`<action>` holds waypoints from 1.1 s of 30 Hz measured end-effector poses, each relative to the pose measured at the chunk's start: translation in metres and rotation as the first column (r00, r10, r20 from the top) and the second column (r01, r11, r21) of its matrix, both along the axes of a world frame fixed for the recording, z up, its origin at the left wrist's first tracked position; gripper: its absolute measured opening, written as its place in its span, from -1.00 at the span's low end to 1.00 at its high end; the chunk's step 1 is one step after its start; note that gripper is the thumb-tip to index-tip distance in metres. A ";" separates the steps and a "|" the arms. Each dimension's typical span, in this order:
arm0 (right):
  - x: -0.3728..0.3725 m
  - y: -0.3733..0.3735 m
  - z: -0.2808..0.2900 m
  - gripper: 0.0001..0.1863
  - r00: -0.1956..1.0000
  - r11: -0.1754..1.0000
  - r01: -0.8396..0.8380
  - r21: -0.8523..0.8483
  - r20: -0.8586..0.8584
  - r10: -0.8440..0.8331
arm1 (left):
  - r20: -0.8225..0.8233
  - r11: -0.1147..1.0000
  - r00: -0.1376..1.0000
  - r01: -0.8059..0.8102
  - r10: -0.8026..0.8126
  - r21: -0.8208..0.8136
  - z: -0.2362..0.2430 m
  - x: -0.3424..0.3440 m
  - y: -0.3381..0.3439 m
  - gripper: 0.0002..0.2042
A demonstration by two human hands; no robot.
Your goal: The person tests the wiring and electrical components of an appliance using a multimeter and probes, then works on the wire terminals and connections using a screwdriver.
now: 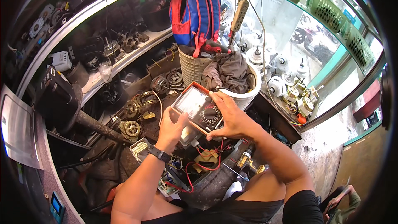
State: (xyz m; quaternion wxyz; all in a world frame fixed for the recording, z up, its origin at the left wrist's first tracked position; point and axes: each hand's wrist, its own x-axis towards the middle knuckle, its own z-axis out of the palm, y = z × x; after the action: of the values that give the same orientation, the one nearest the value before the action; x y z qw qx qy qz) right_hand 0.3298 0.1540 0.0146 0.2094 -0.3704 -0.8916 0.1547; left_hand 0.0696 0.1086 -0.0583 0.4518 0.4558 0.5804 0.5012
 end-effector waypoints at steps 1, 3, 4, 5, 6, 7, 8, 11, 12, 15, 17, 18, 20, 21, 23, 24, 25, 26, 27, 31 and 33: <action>0.006 0.004 0.000 0.42 0.998 0.998 -0.053 -0.043 -0.041 0.051 | 0.070 1.000 0.997 -0.020 0.021 -0.018 0.004 0.004 0.000 -0.43; 0.019 0.008 0.002 0.39 0.992 0.991 -0.106 -0.083 -0.082 0.100 | 0.141 0.999 0.989 -0.037 0.041 -0.035 0.011 0.006 0.001 -0.49; 0.024 0.010 0.005 0.36 0.994 0.984 -0.083 -0.157 -0.081 0.071 | 0.136 0.998 0.989 -0.043 0.050 -0.055 0.014 0.005 0.002 -0.51; 0.031 0.011 0.007 0.34 0.996 0.971 -0.059 -0.232 -0.076 0.042 | 0.132 0.996 0.989 -0.049 0.059 -0.076 0.016 0.005 0.001 -0.52; 0.040 0.011 0.006 0.26 0.991 0.941 -0.041 -0.336 -0.133 -0.004 | 0.134 0.996 0.989 -0.053 0.063 -0.075 0.020 0.005 0.001 -0.52; 0.048 0.007 0.008 0.26 0.991 0.942 -0.044 -0.333 -0.131 0.001 | 0.142 0.991 0.988 -0.048 0.065 -0.122 0.025 0.006 0.001 -0.53; 0.054 0.002 0.010 0.20 0.977 0.883 -0.002 -0.469 -0.191 -0.099 | 0.146 0.985 0.987 -0.047 0.072 -0.168 0.028 0.005 0.000 -0.54; 0.083 -0.012 0.003 0.02 0.948 0.824 0.058 -0.564 -0.227 -0.222 | 0.125 0.980 0.991 -0.028 0.054 -0.199 0.023 0.002 -0.001 -0.53; 0.094 -0.015 0.003 -0.06 0.949 0.806 0.108 -0.582 -0.181 -0.257 | 0.171 0.987 0.985 -0.003 0.031 -0.163 0.025 0.005 -0.004 -0.52; 0.114 -0.014 0.004 -0.24 0.958 0.784 0.173 -0.597 -0.084 -0.276 | 0.157 0.990 0.988 0.023 -0.001 -0.137 0.016 -0.004 -0.003 -0.45; 0.124 -0.021 0.001 -0.35 0.962 0.761 0.207 -0.615 -0.011 -0.271 | 0.045 0.998 0.999 0.006 -0.003 -0.063 0.011 -0.018 -0.010 -0.40; 0.128 -0.020 -0.004 -0.43 0.972 0.755 0.206 -0.622 0.038 -0.234 | -0.206 1.000 0.978 -0.031 0.031 0.001 0.005 -0.029 -0.014 -0.35; 0.146 -0.027 -0.017 -0.54 0.967 0.739 0.245 -0.627 0.099 -0.236 | -0.429 0.991 0.900 -0.028 0.082 0.132 0.034 -0.026 -0.028 -0.32; 0.159 -0.029 -0.029 -0.54 0.960 0.730 0.268 -0.629 0.106 -0.260 | -0.541 0.977 0.835 0.024 0.097 0.212 0.055 -0.020 -0.036 -0.38; 0.165 -0.032 -0.044 -0.56 0.923 0.456 0.317 -0.831 0.160 -0.350 | -0.640 0.947 0.767 0.170 0.047 0.274 0.080 -0.021 -0.054 -0.54; 0.165 -0.030 -0.043 -0.56 0.960 0.564 0.277 -0.778 0.194 -0.204 | -0.622 0.946 0.782 0.175 0.035 0.272 0.091 -0.015 -0.065 -0.67; 0.167 -0.029 -0.050 -0.56 0.958 0.560 0.279 -0.780 0.190 -0.214 | -0.651 0.940 0.759 0.210 0.018 0.270 0.093 -0.013 -0.074 -0.74; 0.169 -0.026 -0.062 -0.57 0.982 0.648 0.184 -0.739 0.157 -0.100 | -0.657 0.931 0.752 0.279 -0.058 0.237 0.094 -0.011 -0.081 -0.78; 0.166 -0.026 -0.066 -0.58 0.991 0.716 0.077 -0.694 0.133 0.022 | -0.660 0.919 0.739 0.343 -0.135 0.197 0.095 -0.008 -0.089 -0.81; 0.165 -0.024 -0.096 -0.54 0.968 0.659 0.082 -0.748 0.216 0.126 | -0.752 0.753 0.456 0.653 -0.476 -0.081 0.106 -0.002 -0.110 -0.79; 0.162 -0.020 -0.112 -0.45 0.956 0.640 0.137 -0.756 0.271 0.115 | -0.739 0.655 0.328 0.730 -0.589 -0.198 0.102 -0.010 -0.114 -0.72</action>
State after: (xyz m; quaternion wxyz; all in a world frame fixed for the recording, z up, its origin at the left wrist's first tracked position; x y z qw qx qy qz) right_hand 0.4918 0.1343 -0.0976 -0.1017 -0.4484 -0.7595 0.4601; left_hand 0.0598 -0.0052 0.0436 0.2913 0.8510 0.4288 0.0835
